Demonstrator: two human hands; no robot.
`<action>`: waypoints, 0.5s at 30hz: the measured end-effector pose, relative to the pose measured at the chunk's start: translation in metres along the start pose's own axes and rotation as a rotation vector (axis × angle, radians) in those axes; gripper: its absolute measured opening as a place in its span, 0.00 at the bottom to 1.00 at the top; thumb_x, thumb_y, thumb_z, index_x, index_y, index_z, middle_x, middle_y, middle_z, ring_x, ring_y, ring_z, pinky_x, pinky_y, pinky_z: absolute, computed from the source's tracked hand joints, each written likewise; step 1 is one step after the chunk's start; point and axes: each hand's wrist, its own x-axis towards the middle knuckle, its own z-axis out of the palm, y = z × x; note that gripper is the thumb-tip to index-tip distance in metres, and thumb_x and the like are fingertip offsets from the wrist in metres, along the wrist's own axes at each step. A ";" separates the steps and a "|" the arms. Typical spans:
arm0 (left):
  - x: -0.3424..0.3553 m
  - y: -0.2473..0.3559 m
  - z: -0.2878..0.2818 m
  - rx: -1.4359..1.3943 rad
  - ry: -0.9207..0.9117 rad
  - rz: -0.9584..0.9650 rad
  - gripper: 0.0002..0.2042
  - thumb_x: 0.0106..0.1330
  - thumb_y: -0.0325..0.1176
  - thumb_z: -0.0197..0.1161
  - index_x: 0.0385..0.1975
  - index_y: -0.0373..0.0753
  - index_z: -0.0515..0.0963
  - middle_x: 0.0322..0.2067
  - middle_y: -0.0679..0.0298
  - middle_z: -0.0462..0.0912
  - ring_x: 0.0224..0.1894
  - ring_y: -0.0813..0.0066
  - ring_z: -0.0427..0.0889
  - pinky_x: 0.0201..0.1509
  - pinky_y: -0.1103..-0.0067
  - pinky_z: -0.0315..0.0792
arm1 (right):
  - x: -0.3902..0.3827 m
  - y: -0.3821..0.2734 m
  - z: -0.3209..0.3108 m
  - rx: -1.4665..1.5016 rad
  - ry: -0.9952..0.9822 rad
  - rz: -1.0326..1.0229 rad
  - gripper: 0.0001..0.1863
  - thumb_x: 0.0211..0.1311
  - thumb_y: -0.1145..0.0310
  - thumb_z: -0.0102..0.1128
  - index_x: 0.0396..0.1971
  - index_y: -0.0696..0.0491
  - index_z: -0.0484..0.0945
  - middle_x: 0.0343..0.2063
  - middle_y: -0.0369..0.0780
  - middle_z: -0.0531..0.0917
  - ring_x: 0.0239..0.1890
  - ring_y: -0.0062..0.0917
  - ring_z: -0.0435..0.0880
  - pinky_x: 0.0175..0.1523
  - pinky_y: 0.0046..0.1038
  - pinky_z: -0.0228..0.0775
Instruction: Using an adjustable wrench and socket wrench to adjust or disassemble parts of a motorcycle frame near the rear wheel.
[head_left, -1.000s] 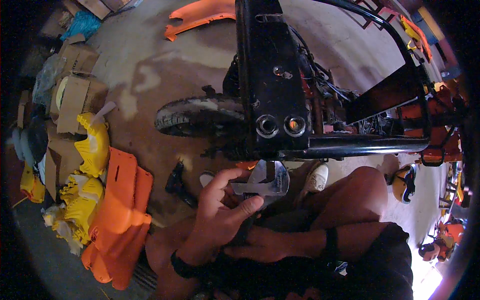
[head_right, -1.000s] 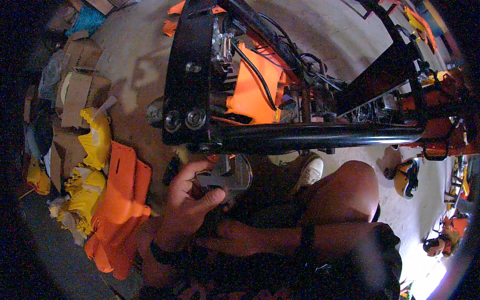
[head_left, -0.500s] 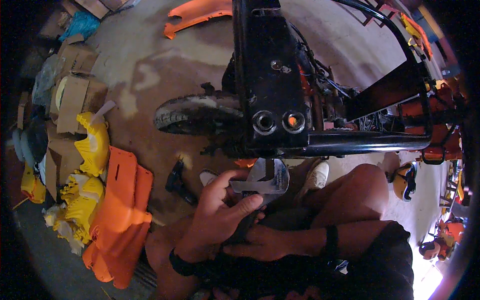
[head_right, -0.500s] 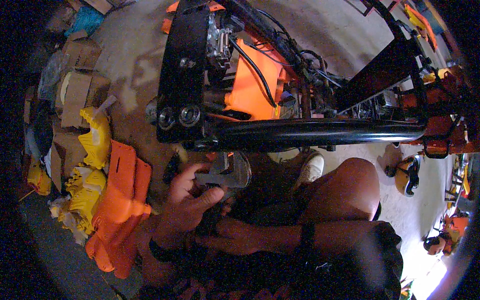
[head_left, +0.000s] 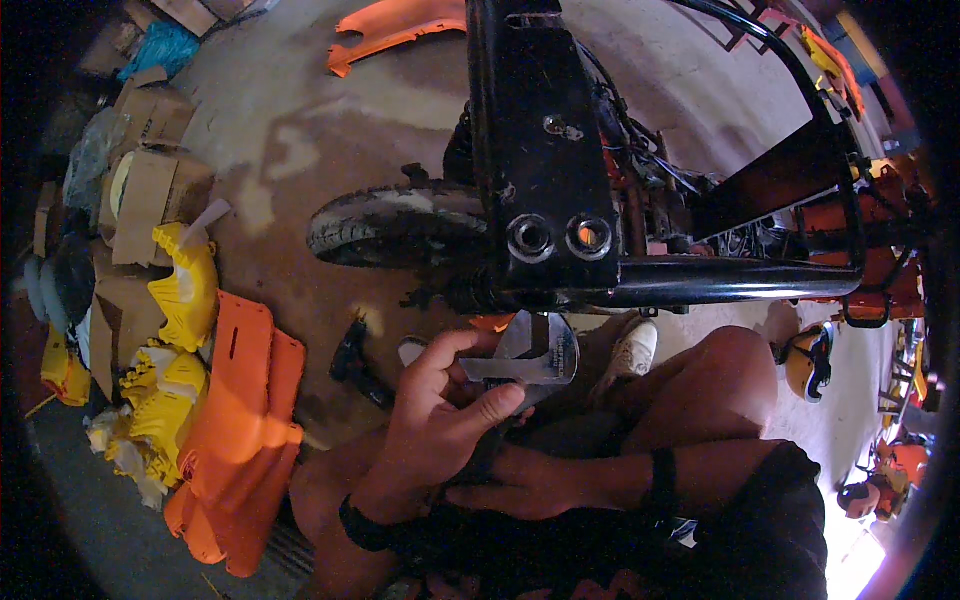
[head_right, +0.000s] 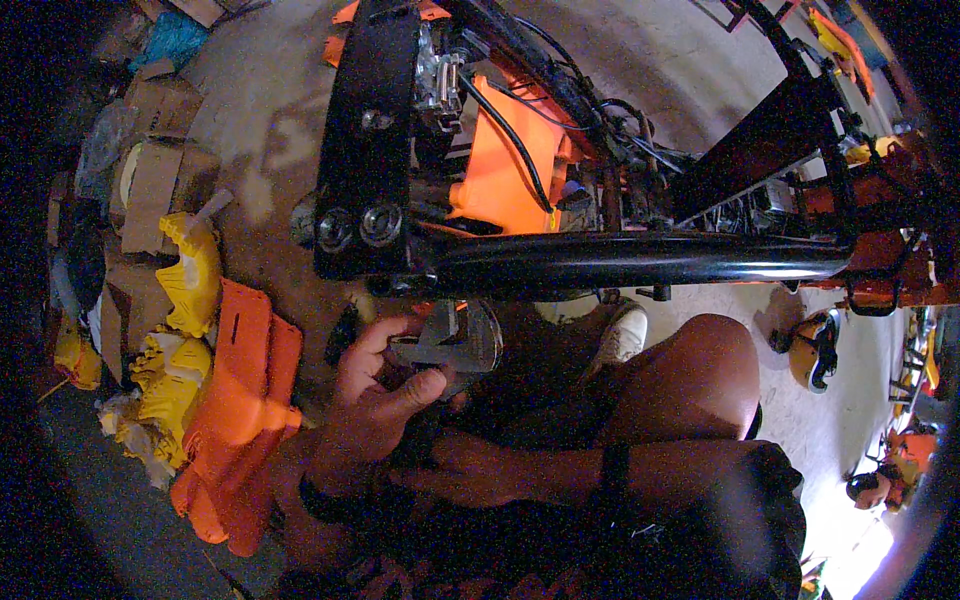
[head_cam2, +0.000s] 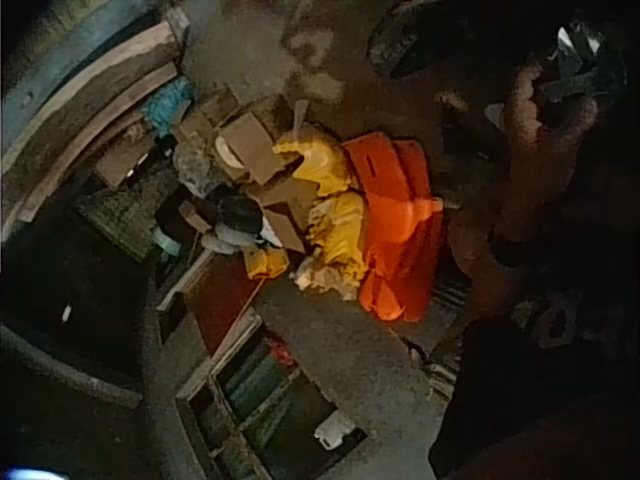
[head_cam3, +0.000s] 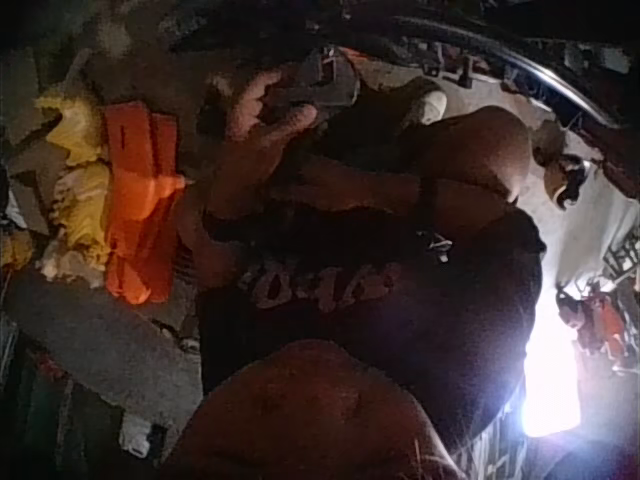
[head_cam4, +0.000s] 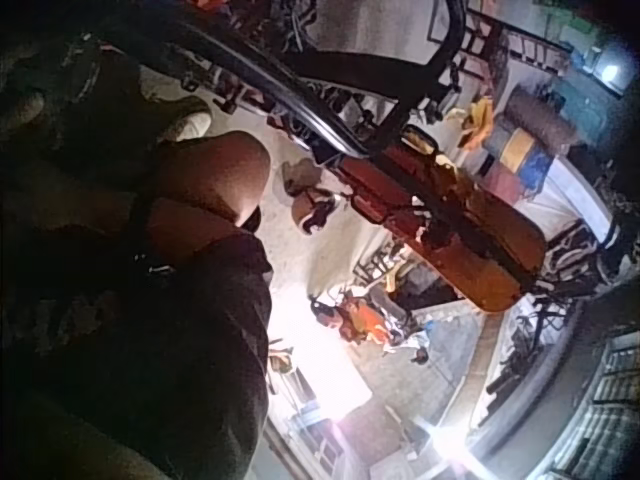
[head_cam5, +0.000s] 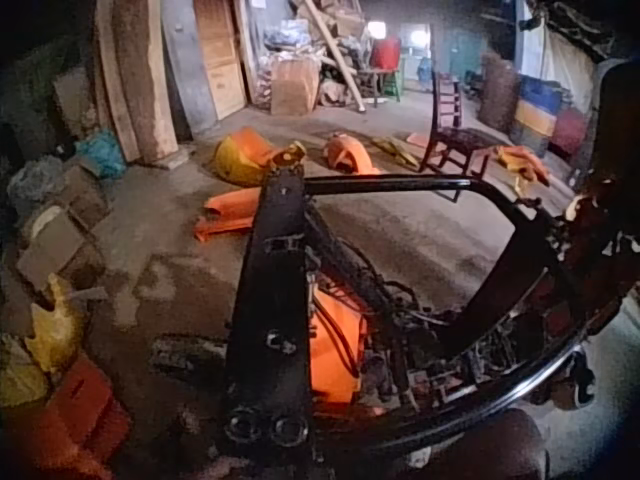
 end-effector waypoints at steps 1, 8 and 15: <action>0.000 0.000 0.000 -0.007 0.002 -0.007 0.20 0.58 0.25 0.63 0.49 0.31 0.65 0.35 0.57 0.79 0.34 0.74 0.80 0.38 0.80 0.76 | 0.000 0.000 0.000 -0.001 -0.009 0.015 0.25 0.65 0.59 0.49 0.55 0.60 0.62 0.55 0.48 0.68 0.60 0.35 0.64 0.65 0.33 0.52; 0.000 0.001 0.002 -0.008 0.028 -0.022 0.19 0.59 0.25 0.62 0.48 0.30 0.66 0.35 0.57 0.79 0.34 0.75 0.80 0.38 0.80 0.75 | 0.001 -0.001 0.000 0.067 0.006 -0.014 0.25 0.66 0.59 0.48 0.55 0.60 0.62 0.55 0.48 0.68 0.60 0.35 0.63 0.65 0.32 0.51; -0.002 0.002 0.002 -0.005 0.035 -0.052 0.18 0.59 0.25 0.61 0.47 0.30 0.67 0.36 0.57 0.79 0.35 0.76 0.80 0.40 0.80 0.75 | 0.002 -0.003 -0.001 0.039 0.024 -0.015 0.24 0.65 0.60 0.50 0.54 0.60 0.63 0.54 0.49 0.70 0.59 0.36 0.65 0.64 0.34 0.53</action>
